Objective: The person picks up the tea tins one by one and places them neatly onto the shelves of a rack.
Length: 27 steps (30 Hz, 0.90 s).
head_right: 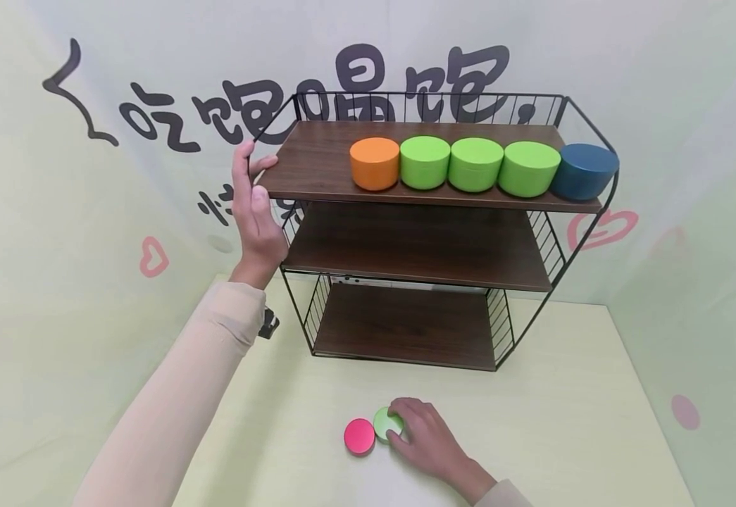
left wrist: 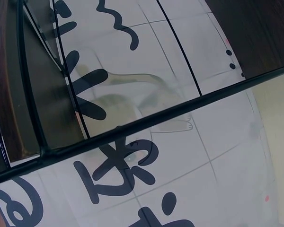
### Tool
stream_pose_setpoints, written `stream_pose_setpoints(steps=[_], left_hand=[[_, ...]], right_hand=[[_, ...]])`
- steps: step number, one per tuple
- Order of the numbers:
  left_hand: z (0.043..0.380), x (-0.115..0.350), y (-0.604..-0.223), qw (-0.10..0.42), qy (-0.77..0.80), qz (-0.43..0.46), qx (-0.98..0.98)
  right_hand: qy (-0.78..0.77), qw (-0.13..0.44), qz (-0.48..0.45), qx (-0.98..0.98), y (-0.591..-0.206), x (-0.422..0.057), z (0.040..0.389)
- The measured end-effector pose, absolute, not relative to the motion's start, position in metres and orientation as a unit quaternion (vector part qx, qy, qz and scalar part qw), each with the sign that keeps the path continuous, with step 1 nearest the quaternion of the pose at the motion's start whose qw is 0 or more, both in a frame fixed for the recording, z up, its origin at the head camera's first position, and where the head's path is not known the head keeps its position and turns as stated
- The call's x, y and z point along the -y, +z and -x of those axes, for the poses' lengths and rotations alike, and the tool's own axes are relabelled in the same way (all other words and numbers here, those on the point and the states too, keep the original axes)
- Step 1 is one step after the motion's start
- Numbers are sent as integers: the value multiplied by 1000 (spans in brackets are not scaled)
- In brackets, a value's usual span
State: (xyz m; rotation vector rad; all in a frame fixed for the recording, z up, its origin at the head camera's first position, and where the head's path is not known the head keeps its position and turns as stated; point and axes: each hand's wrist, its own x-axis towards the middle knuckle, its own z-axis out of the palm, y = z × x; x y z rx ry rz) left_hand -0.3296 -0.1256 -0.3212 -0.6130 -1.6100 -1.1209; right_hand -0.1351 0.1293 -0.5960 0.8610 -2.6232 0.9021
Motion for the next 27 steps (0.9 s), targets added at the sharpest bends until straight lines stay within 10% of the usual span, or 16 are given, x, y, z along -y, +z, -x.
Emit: stream_pose_setpoints(steps=[27], left_hand=[[332,126,-322,519,-474,258,663]], right_hand=[[313,186,-299,882,-607,-127,132]])
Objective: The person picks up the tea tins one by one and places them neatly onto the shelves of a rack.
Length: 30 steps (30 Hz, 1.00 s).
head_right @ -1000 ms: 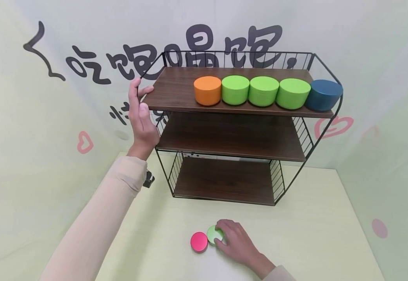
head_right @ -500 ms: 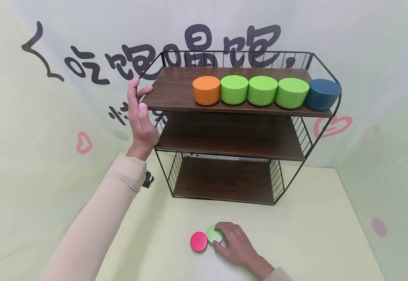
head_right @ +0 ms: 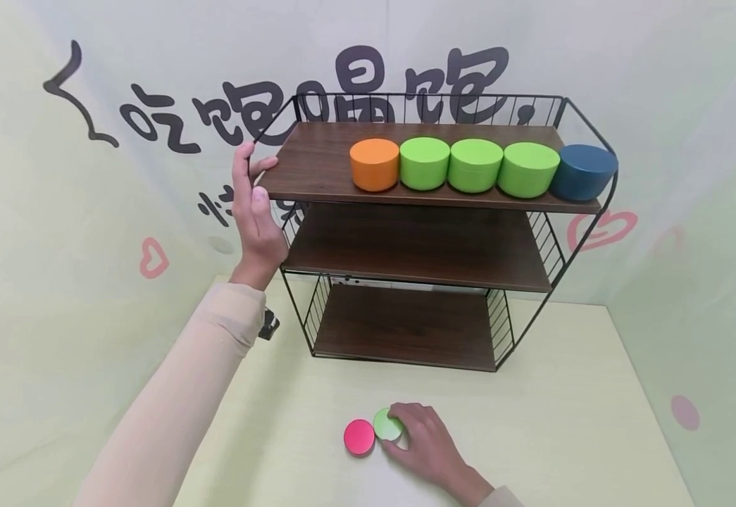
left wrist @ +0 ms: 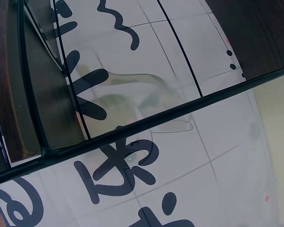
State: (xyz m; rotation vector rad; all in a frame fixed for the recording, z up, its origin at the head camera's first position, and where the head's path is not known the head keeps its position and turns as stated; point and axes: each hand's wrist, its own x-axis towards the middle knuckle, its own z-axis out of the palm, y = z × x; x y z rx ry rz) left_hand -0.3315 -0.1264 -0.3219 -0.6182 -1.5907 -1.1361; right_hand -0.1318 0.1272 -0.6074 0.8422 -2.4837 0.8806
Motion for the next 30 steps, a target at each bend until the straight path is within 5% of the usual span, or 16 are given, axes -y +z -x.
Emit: stream_pose_setpoints(steps=[30], left_hand=[[328,124,-320,520,-465,251,671]], right_hand=[[245,216,-372,869,-566,-125,154]])
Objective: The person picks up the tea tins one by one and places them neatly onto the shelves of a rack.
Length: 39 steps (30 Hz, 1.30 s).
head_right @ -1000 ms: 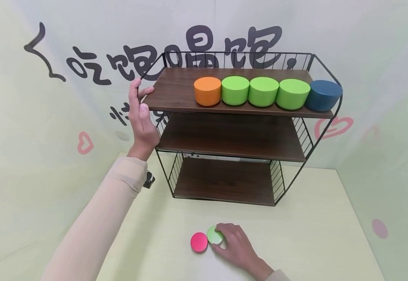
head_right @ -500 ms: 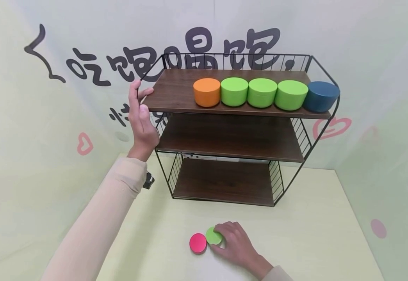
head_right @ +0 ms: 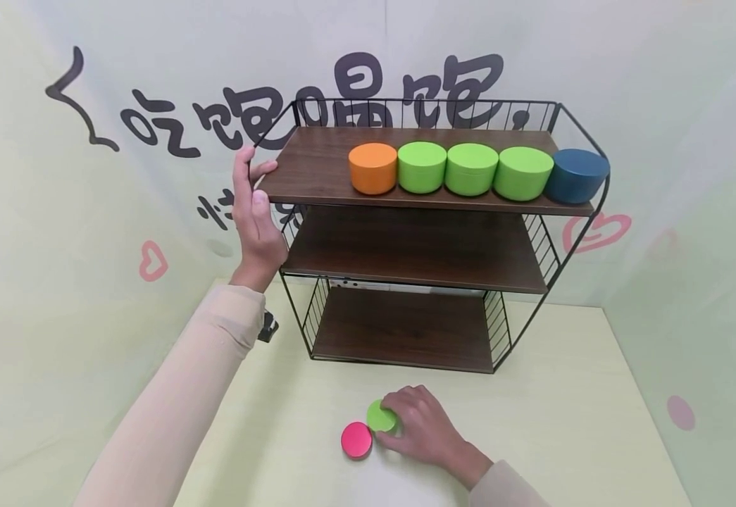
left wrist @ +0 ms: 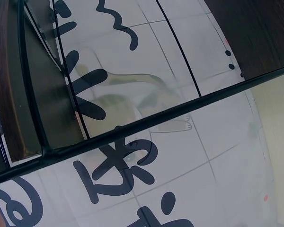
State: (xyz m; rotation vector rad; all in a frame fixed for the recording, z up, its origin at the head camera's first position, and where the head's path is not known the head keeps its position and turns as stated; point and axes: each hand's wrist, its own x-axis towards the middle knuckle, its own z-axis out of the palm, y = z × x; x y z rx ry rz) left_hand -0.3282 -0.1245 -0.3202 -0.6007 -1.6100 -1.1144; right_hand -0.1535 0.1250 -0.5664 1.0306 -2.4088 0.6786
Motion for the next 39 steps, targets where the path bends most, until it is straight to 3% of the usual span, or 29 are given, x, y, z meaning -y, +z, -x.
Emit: stream_pose_setpoints(steps=[20,29,39], left_hand=[[328,127,-321,519,-467,251,671],[300,114,-301,514,-480,260,662],[296,112,-298,517,-474,263,662]], right_hand=[[227,218,-419,852,-525,-116,175],[214,226,-448,838,-501,-111,184],[211,225,-465,830,-475,-104,190]])
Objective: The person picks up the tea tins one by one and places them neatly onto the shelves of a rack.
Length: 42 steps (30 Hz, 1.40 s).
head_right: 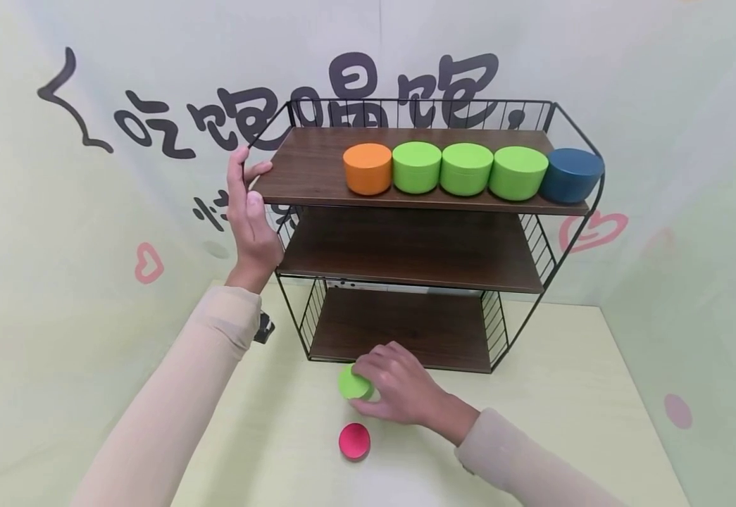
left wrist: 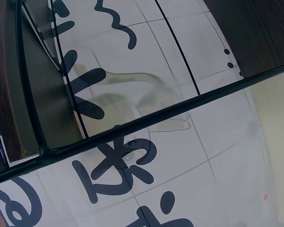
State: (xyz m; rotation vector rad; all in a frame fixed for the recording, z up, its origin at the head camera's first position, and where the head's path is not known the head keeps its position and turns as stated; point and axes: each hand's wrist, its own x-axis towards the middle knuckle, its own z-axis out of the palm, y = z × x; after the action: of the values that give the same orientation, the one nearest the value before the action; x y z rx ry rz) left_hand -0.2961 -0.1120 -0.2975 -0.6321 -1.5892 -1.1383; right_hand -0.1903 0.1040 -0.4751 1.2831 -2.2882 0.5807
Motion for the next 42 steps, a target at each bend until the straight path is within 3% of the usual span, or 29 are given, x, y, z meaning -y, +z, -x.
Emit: stream_pose_setpoints(steps=[12,22,42], left_hand=[[299,113,-299,519,-477,264,658],[330,124,-320,524,-469,252,665],[318,119,-312,522,-473,257,661]], right_hand=[[204,240,-483,817,-440,-99,197],[183,242,-503,809,-409,-96,202],[149,287,-544,774,-352,-96,209]])
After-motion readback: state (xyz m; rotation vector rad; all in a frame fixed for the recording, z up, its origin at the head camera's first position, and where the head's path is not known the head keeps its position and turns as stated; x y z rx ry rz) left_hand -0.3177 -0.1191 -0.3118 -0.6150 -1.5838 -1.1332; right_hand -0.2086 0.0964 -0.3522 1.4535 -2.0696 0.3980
